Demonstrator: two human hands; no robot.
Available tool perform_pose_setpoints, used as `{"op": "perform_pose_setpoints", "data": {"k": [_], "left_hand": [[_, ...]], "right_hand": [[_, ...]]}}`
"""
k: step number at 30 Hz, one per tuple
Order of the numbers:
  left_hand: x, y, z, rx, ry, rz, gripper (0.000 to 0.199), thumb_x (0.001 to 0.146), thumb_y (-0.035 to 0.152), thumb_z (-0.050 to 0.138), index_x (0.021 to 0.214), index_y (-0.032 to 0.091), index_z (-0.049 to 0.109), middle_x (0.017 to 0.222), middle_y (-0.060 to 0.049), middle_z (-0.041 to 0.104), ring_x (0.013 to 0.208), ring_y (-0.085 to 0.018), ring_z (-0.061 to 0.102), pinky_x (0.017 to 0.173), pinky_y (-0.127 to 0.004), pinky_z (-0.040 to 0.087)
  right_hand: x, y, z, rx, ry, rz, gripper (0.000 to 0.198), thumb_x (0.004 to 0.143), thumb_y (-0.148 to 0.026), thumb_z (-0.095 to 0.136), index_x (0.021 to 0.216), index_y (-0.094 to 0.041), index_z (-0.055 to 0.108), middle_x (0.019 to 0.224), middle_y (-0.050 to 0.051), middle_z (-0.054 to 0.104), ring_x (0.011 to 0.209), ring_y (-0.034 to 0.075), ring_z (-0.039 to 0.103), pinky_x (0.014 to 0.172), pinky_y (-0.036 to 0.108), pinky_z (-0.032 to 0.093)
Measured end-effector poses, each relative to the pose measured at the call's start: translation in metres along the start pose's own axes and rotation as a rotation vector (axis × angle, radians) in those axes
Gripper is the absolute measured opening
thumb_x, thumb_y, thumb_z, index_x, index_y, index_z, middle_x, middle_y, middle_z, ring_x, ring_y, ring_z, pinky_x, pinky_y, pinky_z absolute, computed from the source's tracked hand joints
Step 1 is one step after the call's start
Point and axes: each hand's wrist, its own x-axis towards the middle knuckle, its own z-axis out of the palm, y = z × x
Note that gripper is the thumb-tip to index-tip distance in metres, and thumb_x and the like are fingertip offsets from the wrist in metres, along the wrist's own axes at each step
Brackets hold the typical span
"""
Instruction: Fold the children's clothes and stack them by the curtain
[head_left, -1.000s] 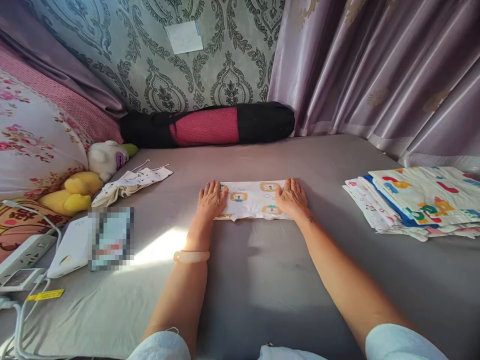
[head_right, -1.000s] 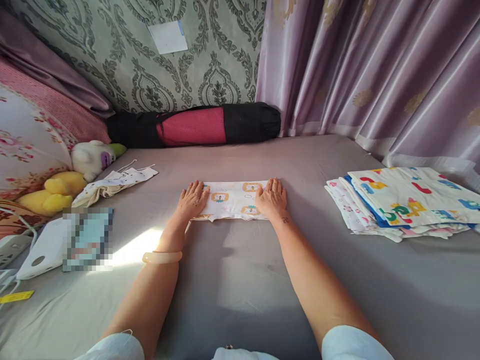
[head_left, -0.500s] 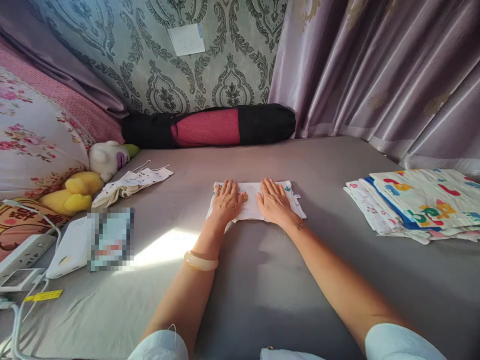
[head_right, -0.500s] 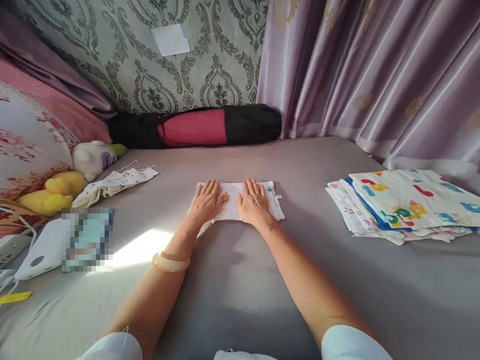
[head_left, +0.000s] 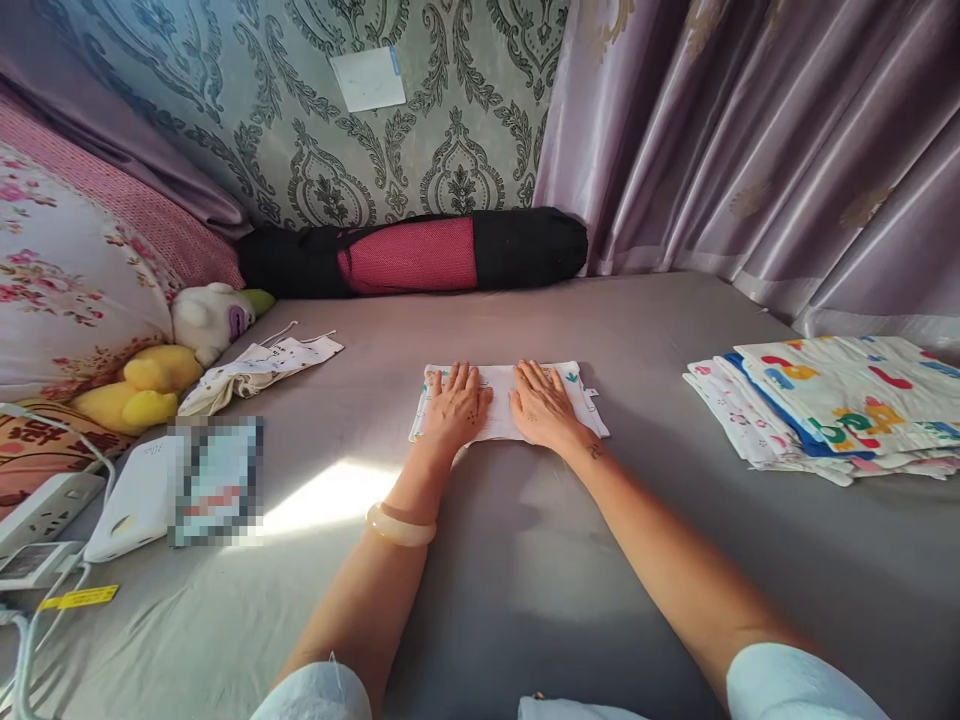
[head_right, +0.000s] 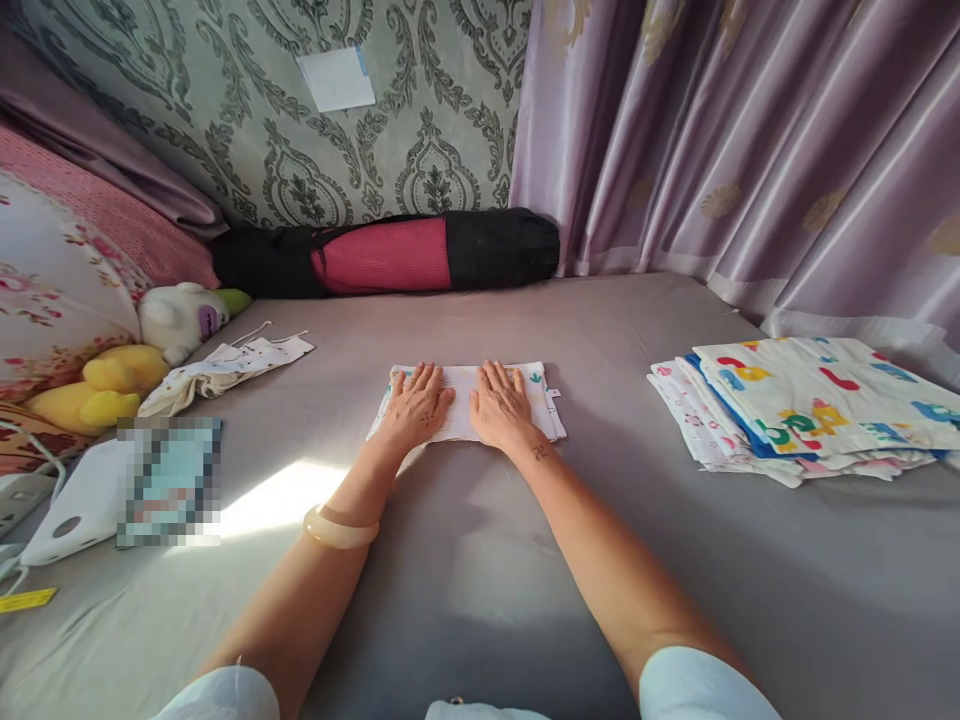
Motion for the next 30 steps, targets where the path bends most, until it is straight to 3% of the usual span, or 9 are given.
{"op": "perform_pose_setpoints", "data": {"k": [4,10,14,19,30], "left_hand": [[-0.002,0.016,-0.008,-0.033,-0.074,0.071,0.051,0.102,0.027,0.025,0.146,0.008,0.041,0.155,-0.015,0.038,0.147,-0.026,0.03,0.121,-0.049,0.022],[-0.002,0.018,-0.009,-0.055,-0.14,0.085,0.051,0.101,0.025,0.026,0.149,0.009,0.038,0.157,-0.014,0.036,0.147,-0.026,0.029,0.121,-0.049,0.021],[-0.001,0.014,-0.004,-0.064,-0.116,0.08,0.053,0.102,0.029,0.025,0.149,0.009,0.038,0.157,-0.014,0.036,0.147,-0.026,0.029,0.121,-0.049,0.021],[-0.001,0.003,0.001,-0.019,0.003,-0.074,0.058,0.102,0.039,0.024,0.147,0.007,0.042,0.155,-0.016,0.039,0.148,-0.031,0.026,0.121,-0.053,0.018],[-0.001,-0.002,0.005,-0.013,-0.028,-0.085,0.06,0.102,0.042,0.024,0.147,0.006,0.041,0.154,-0.018,0.04,0.146,-0.032,0.03,0.119,-0.053,0.022]], "right_hand": [[-0.001,-0.005,-0.001,0.026,-0.036,-0.118,0.059,0.099,-0.026,0.021,0.153,-0.005,0.033,0.161,0.012,0.028,0.149,0.024,0.021,0.122,0.046,0.013],[0.0,-0.006,0.003,0.049,-0.086,-0.123,0.059,0.099,-0.027,0.021,0.153,-0.006,0.032,0.161,0.011,0.028,0.149,0.025,0.022,0.122,0.047,0.014],[0.0,-0.004,0.0,0.043,-0.098,-0.12,0.059,0.1,-0.027,0.02,0.154,-0.007,0.031,0.161,0.01,0.027,0.15,0.023,0.021,0.123,0.044,0.013],[0.0,0.003,-0.005,0.008,-0.056,0.012,0.059,0.101,-0.03,0.019,0.154,-0.007,0.031,0.161,0.011,0.026,0.15,0.022,0.019,0.122,0.044,0.012],[0.0,0.007,-0.003,0.003,-0.074,0.044,0.059,0.1,-0.029,0.021,0.152,-0.005,0.033,0.161,0.011,0.028,0.15,0.023,0.02,0.122,0.043,0.011]]}}
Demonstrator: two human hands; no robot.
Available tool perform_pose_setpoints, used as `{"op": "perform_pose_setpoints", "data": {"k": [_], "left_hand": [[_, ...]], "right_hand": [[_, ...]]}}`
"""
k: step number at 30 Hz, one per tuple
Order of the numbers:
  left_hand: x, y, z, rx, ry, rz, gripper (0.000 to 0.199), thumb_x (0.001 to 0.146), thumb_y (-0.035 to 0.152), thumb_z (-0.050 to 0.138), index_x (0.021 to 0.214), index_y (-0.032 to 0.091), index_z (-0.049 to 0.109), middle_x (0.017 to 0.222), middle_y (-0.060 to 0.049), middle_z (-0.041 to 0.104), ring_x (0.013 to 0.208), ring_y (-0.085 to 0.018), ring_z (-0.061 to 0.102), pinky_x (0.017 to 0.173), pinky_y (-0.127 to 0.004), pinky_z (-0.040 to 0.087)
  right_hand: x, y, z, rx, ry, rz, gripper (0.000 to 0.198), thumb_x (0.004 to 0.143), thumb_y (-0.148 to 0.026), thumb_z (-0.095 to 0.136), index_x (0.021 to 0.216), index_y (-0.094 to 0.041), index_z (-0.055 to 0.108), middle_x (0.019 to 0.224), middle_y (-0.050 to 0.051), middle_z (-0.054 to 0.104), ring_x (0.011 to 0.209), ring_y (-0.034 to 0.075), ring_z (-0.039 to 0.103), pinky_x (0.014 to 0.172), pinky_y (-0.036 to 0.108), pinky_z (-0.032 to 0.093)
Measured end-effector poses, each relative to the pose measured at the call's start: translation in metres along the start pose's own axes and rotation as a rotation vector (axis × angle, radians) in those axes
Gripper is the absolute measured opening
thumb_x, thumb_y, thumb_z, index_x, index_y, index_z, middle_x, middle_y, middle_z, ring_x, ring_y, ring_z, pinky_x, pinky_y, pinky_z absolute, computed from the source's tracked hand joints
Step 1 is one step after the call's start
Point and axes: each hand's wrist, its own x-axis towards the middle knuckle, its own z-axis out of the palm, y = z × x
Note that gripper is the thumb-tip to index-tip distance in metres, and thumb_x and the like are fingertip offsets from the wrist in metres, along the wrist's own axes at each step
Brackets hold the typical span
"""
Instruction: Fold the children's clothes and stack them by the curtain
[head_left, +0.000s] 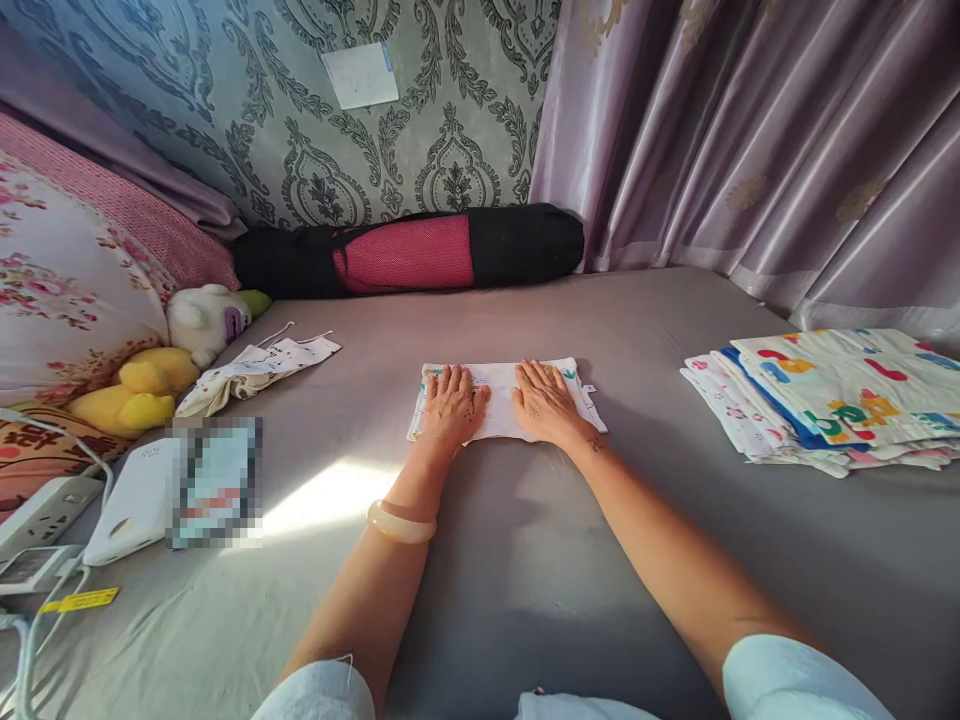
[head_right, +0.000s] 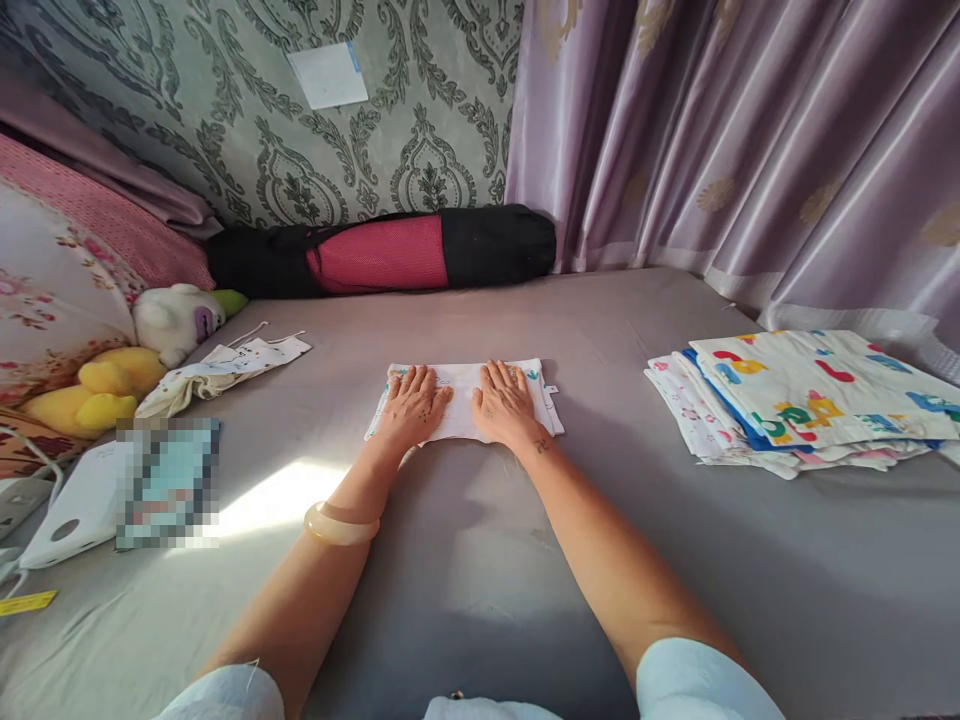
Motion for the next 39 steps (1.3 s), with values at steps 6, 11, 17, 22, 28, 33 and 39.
{"op": "perform_pose_setpoints", "data": {"k": [6,11,17,22,28,33,39], "left_hand": [[0.0,-0.013,-0.003,0.007,0.066,-0.169,0.063,0.101,0.045,0.022,0.145,0.005,0.044,0.154,-0.019,0.038,0.147,-0.033,0.028,0.12,-0.052,0.023],[0.001,-0.019,0.001,0.005,0.048,-0.177,0.062,0.101,0.046,0.023,0.144,0.007,0.046,0.153,-0.019,0.041,0.145,-0.032,0.032,0.118,-0.051,0.026],[0.002,-0.023,-0.005,-0.021,0.043,-0.213,0.063,0.101,0.046,0.022,0.147,0.008,0.042,0.156,-0.017,0.037,0.148,-0.031,0.027,0.12,-0.052,0.022],[0.002,-0.032,-0.013,-0.056,-0.02,-0.322,0.065,0.1,0.044,0.021,0.15,0.005,0.037,0.158,-0.017,0.032,0.149,-0.032,0.022,0.121,-0.051,0.021],[0.001,-0.033,-0.012,-0.108,-0.071,-0.337,0.067,0.1,0.046,0.019,0.151,0.004,0.033,0.158,-0.016,0.033,0.149,-0.032,0.024,0.12,-0.052,0.022],[0.003,-0.034,-0.012,-0.116,-0.021,-0.34,0.066,0.1,0.046,0.02,0.15,0.007,0.036,0.157,-0.016,0.035,0.149,-0.032,0.024,0.12,-0.054,0.022],[0.003,-0.039,-0.012,-0.142,-0.008,-0.352,0.062,0.1,0.042,0.02,0.149,0.008,0.037,0.157,-0.016,0.035,0.149,-0.031,0.023,0.12,-0.055,0.021]], "right_hand": [[0.0,0.009,-0.001,0.006,0.052,0.111,0.06,0.1,-0.03,0.018,0.152,-0.005,0.033,0.161,0.013,0.027,0.15,0.024,0.02,0.122,0.047,0.013],[0.001,0.01,0.004,-0.003,0.046,0.125,0.06,0.099,-0.03,0.019,0.151,-0.005,0.035,0.16,0.013,0.03,0.149,0.025,0.022,0.121,0.048,0.014],[0.002,0.017,-0.001,0.018,0.058,0.146,0.061,0.099,-0.029,0.018,0.152,-0.004,0.034,0.161,0.013,0.028,0.149,0.025,0.021,0.121,0.046,0.014],[0.005,0.032,-0.003,0.02,0.069,0.315,0.063,0.099,-0.032,0.016,0.152,0.0,0.031,0.161,0.016,0.025,0.149,0.027,0.021,0.12,0.047,0.017],[0.006,0.036,0.001,0.044,0.044,0.325,0.065,0.099,-0.033,0.015,0.152,0.001,0.031,0.161,0.017,0.024,0.149,0.028,0.022,0.12,0.044,0.019],[0.003,0.029,-0.003,0.003,0.107,0.285,0.063,0.099,-0.032,0.017,0.15,0.0,0.035,0.16,0.018,0.028,0.148,0.029,0.023,0.12,0.049,0.016],[0.001,0.015,0.0,-0.031,0.082,0.15,0.061,0.101,-0.032,0.017,0.151,-0.002,0.035,0.16,0.015,0.029,0.149,0.026,0.022,0.121,0.045,0.015]]}}
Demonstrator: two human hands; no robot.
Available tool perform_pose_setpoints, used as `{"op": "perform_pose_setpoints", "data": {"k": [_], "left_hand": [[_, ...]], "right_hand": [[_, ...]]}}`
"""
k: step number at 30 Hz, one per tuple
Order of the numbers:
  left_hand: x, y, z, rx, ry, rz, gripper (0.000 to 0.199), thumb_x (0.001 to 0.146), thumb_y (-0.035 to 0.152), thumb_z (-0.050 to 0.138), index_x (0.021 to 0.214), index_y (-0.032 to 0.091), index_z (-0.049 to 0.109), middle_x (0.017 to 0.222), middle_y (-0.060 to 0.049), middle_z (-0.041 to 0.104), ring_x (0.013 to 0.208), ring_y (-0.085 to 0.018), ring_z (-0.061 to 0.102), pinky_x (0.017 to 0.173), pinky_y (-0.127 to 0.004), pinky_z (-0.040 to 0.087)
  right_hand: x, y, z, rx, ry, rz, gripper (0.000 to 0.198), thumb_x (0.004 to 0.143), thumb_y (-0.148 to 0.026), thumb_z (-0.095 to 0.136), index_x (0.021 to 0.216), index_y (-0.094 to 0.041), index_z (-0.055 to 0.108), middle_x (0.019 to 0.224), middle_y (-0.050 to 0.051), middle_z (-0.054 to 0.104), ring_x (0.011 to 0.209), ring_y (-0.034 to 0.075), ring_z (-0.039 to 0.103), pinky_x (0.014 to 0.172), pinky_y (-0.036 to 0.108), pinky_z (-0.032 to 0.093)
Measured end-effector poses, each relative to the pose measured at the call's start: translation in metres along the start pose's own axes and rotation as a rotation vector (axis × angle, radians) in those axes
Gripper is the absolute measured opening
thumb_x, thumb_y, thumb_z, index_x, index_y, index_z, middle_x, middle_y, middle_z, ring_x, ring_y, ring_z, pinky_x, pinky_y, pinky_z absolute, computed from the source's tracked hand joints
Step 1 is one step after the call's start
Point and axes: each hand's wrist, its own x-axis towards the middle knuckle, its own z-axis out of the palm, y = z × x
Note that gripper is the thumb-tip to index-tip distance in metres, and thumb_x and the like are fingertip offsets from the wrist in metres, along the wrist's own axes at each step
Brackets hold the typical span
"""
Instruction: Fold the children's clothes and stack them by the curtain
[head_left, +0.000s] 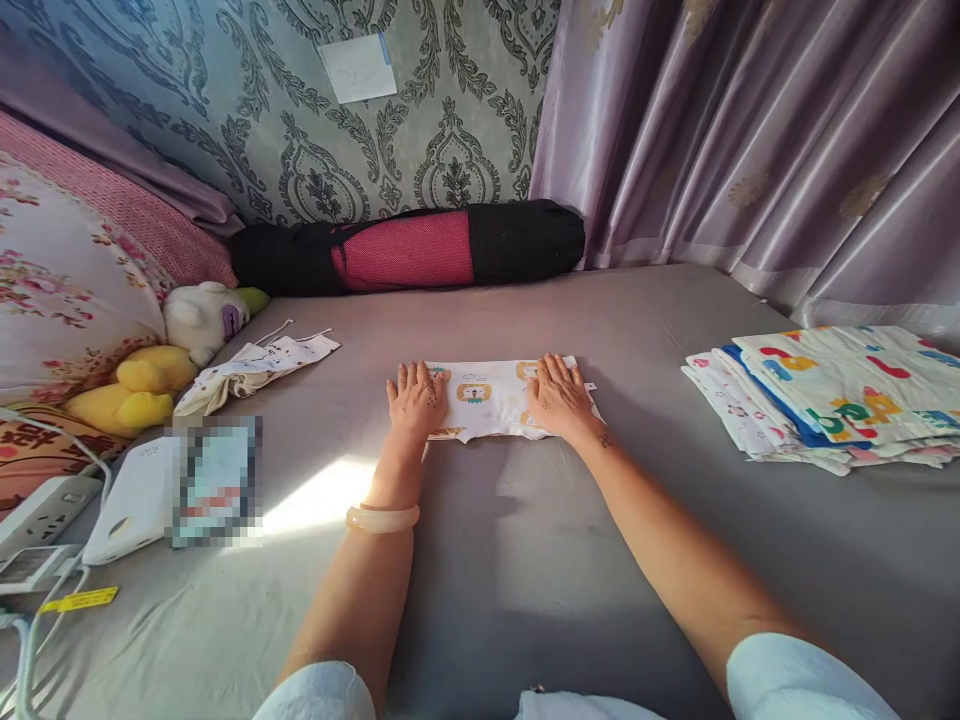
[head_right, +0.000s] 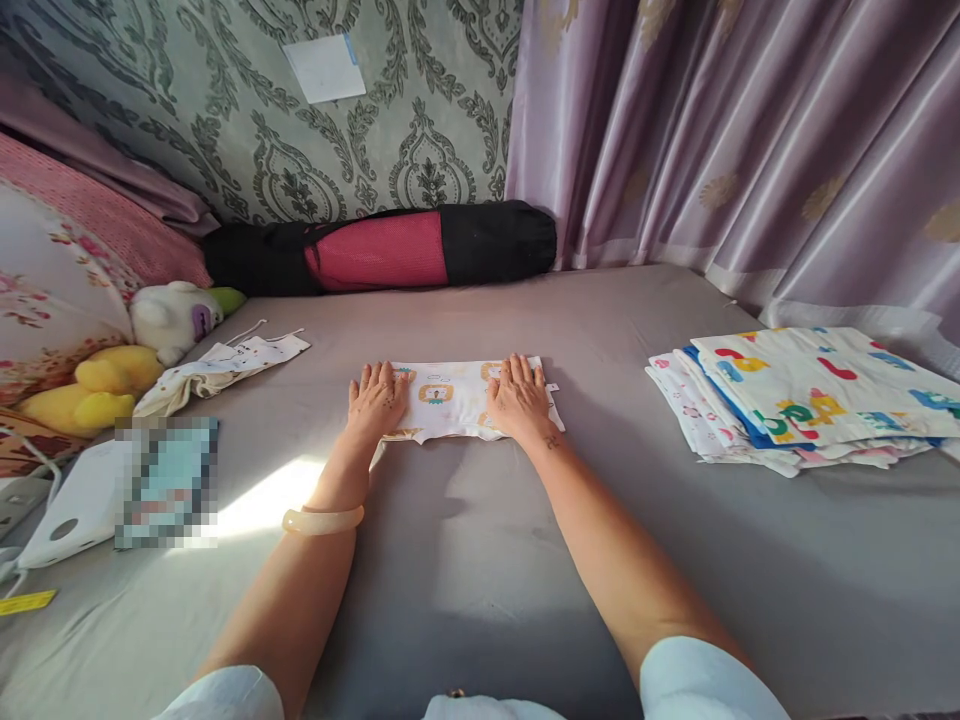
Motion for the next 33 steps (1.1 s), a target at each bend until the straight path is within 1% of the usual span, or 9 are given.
{"op": "perform_pose_setpoints", "data": {"k": [2,4,8,11,15,18,22,27,33], "left_hand": [[-0.001,0.0,0.0,0.0,-0.017,0.0,0.062,0.1,0.043,0.02,0.147,0.008,0.039,0.157,-0.017,0.035,0.149,-0.032,0.024,0.119,-0.055,0.023],[-0.001,0.0,-0.001,0.01,0.005,0.003,0.059,0.1,0.044,0.022,0.142,0.009,0.045,0.155,-0.018,0.039,0.147,-0.033,0.027,0.118,-0.055,0.025],[-0.002,-0.001,-0.006,0.006,0.064,-0.021,0.044,0.098,0.041,0.034,0.122,0.014,0.059,0.134,-0.019,0.057,0.133,-0.034,0.045,0.109,-0.049,0.038],[0.0,-0.004,-0.009,-0.038,0.086,-0.082,0.038,0.095,0.04,0.042,0.114,0.016,0.064,0.125,-0.018,0.06,0.123,-0.035,0.051,0.1,-0.047,0.043],[0.005,-0.009,-0.011,-0.129,0.13,-0.155,0.035,0.093,0.04,0.047,0.114,0.02,0.066,0.122,-0.015,0.062,0.118,-0.034,0.052,0.099,-0.045,0.044],[0.007,-0.012,-0.012,-0.182,0.127,-0.188,0.033,0.092,0.038,0.048,0.111,0.021,0.069,0.117,-0.013,0.065,0.116,-0.032,0.054,0.099,-0.044,0.044],[0.009,-0.014,-0.014,-0.245,0.13,-0.223,0.031,0.091,0.035,0.048,0.106,0.022,0.071,0.114,-0.011,0.068,0.115,-0.032,0.055,0.097,-0.042,0.045],[0.012,-0.017,-0.012,-0.321,0.165,-0.244,0.034,0.091,0.032,0.045,0.106,0.019,0.072,0.112,-0.012,0.071,0.113,-0.031,0.059,0.095,-0.041,0.046],[0.015,-0.019,-0.016,-0.551,0.192,-0.304,0.032,0.089,0.03,0.046,0.1,0.019,0.073,0.103,-0.009,0.075,0.102,-0.025,0.066,0.09,-0.034,0.049]], "right_hand": [[0.001,-0.001,0.003,-0.003,-0.036,0.004,0.061,0.101,-0.032,0.017,0.151,-0.001,0.035,0.159,0.016,0.03,0.149,0.027,0.023,0.121,0.045,0.015],[0.001,0.0,0.005,-0.003,-0.043,0.006,0.061,0.101,-0.032,0.017,0.151,-0.001,0.034,0.16,0.016,0.029,0.149,0.027,0.022,0.121,0.045,0.015],[0.001,0.001,0.001,0.013,-0.052,0.013,0.061,0.101,-0.032,0.017,0.151,-0.002,0.034,0.16,0.015,0.029,0.149,0.027,0.022,0.121,0.045,0.015],[-0.002,-0.004,-0.005,0.037,-0.032,0.009,0.061,0.101,-0.031,0.017,0.151,-0.002,0.034,0.16,0.015,0.028,0.149,0.026,0.021,0.122,0.045,0.014],[-0.006,-0.016,-0.007,0.068,0.018,-0.098,0.061,0.1,-0.031,0.017,0.153,-0.004,0.031,0.162,0.013,0.023,0.151,0.023,0.017,0.122,0.043,0.013],[-0.008,-0.021,-0.001,0.054,-0.026,-0.146,0.062,0.101,-0.032,0.018,0.152,-0.002,0.032,0.161,0.014,0.025,0.15,0.024,0.019,0.123,0.043,0.011],[-0.009,-0.021,0.007,0.015,-0.054,-0.148,0.061,0.101,-0.033,0.019,0.152,-0.003,0.032,0.161,0.014,0.027,0.15,0.024,0.019,0.123,0.043,0.007],[-0.009,-0.02,0.006,0.004,-0.055,-0.149,0.061,0.101,-0.032,0.019,0.152,-0.003,0.031,0.161,0.013,0.027,0.15,0.024,0.019,0.123,0.043,0.007],[-0.006,-0.028,-0.001,-0.003,-0.077,-0.128,0.06,0.1,-0.031,0.019,0.151,-0.002,0.034,0.16,0.015,0.03,0.149,0.025,0.023,0.122,0.045,0.01]]}}
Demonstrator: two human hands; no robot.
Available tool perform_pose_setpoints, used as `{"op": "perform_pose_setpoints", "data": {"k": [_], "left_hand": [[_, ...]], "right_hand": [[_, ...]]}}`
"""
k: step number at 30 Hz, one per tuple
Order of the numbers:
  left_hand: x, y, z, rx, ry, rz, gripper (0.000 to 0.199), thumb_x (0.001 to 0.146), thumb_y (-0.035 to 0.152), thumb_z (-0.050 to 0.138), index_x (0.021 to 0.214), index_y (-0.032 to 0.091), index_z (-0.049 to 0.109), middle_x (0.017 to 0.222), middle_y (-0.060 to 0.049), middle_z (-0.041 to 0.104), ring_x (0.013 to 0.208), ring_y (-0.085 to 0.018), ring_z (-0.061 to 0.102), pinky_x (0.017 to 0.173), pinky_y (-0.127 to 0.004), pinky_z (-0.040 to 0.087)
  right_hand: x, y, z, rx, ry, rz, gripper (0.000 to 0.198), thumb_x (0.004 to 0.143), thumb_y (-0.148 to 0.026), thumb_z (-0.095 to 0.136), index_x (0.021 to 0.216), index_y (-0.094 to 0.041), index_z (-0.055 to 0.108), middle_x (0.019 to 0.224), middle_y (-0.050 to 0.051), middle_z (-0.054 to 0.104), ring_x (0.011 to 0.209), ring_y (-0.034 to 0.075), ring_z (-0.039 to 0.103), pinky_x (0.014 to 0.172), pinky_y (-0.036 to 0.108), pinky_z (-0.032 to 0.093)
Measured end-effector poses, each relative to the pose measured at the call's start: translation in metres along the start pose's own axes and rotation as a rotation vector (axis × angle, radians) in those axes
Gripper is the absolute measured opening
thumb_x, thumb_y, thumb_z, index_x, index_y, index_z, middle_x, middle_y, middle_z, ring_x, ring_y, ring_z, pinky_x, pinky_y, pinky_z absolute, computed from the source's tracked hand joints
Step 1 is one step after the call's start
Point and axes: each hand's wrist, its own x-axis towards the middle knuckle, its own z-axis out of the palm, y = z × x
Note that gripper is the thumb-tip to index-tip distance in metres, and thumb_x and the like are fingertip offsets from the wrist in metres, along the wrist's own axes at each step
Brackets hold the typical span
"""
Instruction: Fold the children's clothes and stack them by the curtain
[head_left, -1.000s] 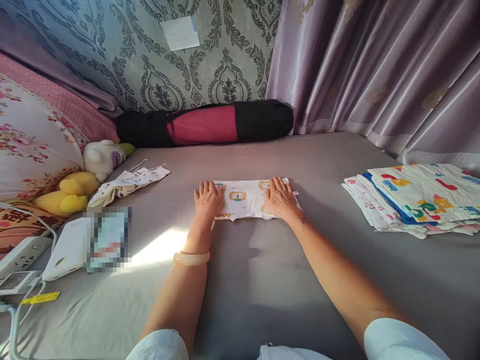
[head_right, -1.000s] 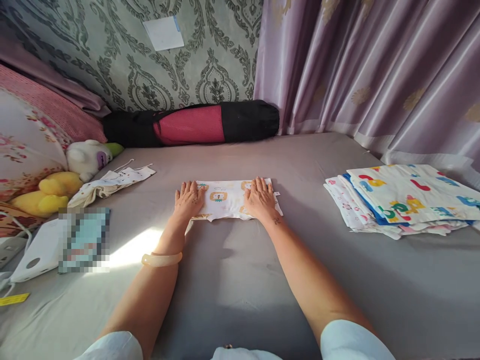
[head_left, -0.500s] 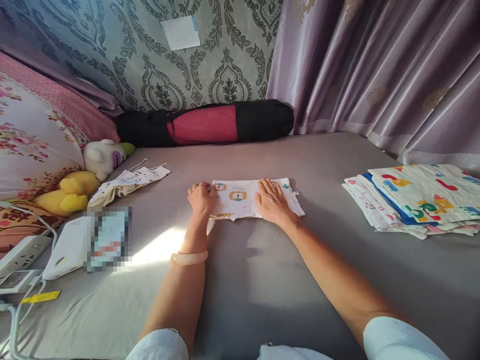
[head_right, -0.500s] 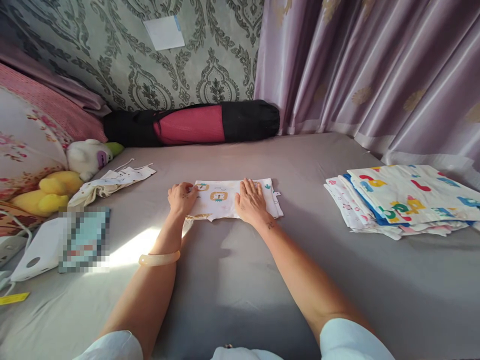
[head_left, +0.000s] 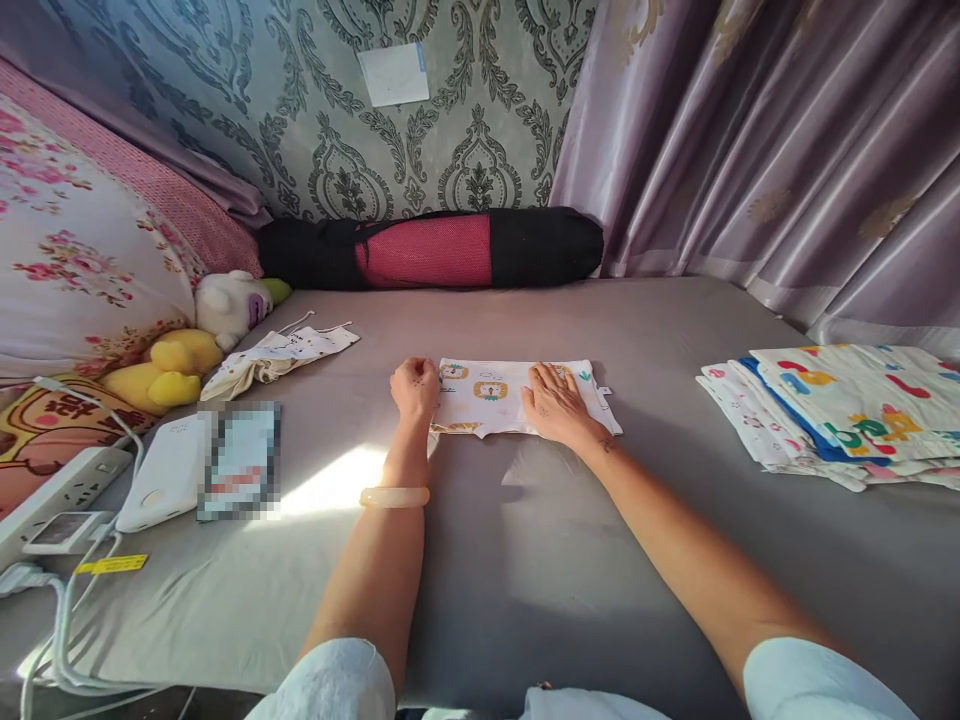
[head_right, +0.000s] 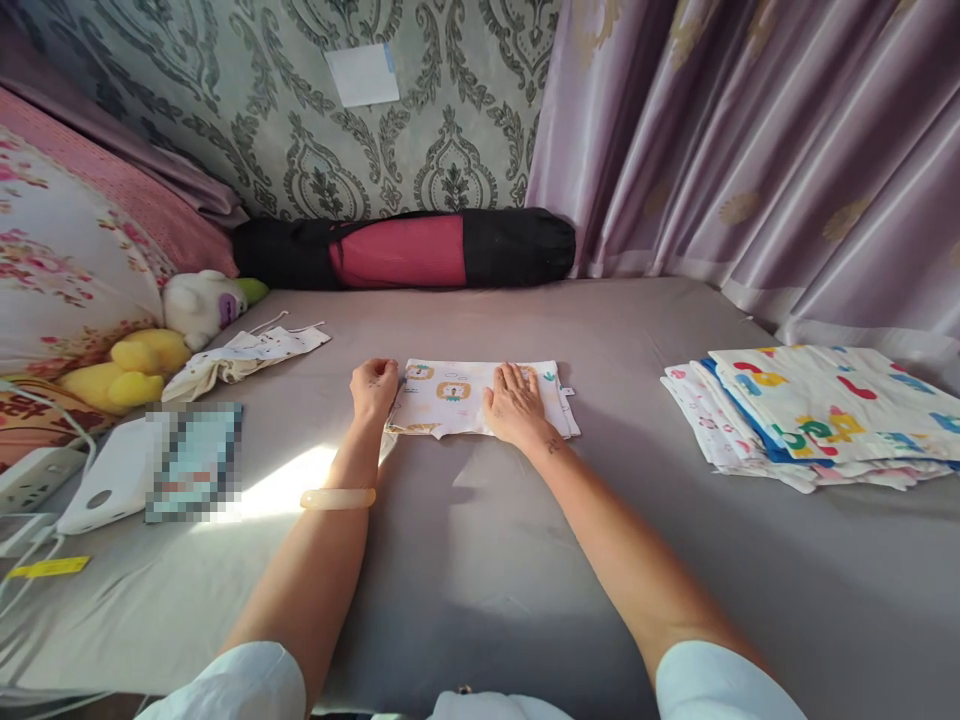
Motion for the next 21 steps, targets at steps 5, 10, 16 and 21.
{"op": "perform_pose_setpoints", "data": {"k": [5,10,16,21], "left_hand": [[0.001,0.0,0.0,-0.162,0.039,-0.022,0.028,0.086,0.029,0.05,0.094,0.016,0.073,0.092,-0.008,0.075,0.089,-0.022,0.068,0.083,-0.03,0.049],[0.003,-0.004,0.001,-0.242,0.05,-0.068,0.028,0.084,0.03,0.051,0.093,0.016,0.073,0.084,-0.007,0.074,0.083,-0.021,0.067,0.08,-0.029,0.049],[0.005,-0.006,0.004,-0.31,0.063,-0.076,0.026,0.085,0.029,0.052,0.093,0.015,0.073,0.091,-0.008,0.075,0.088,-0.021,0.067,0.082,-0.029,0.048],[0.004,-0.004,0.004,-0.332,0.063,-0.058,0.023,0.086,0.027,0.053,0.09,0.016,0.072,0.092,-0.008,0.075,0.09,-0.02,0.067,0.083,-0.027,0.047]], "right_hand": [[0.008,-0.02,0.002,0.034,0.04,-0.042,0.061,0.101,-0.033,0.019,0.152,-0.002,0.031,0.162,0.015,0.024,0.15,0.026,0.018,0.122,0.045,0.01],[0.01,-0.028,0.013,0.024,0.041,-0.033,0.061,0.102,-0.037,0.019,0.151,-0.004,0.035,0.16,0.015,0.028,0.149,0.027,0.022,0.122,0.045,0.013],[0.01,-0.027,0.011,-0.004,0.032,-0.03,0.059,0.102,-0.035,0.02,0.151,-0.006,0.035,0.16,0.015,0.029,0.148,0.026,0.024,0.121,0.044,0.015],[0.015,-0.044,0.006,0.038,0.007,-0.028,0.06,0.101,-0.033,0.021,0.15,-0.003,0.035,0.16,0.017,0.028,0.149,0.027,0.023,0.121,0.048,0.014]]}}
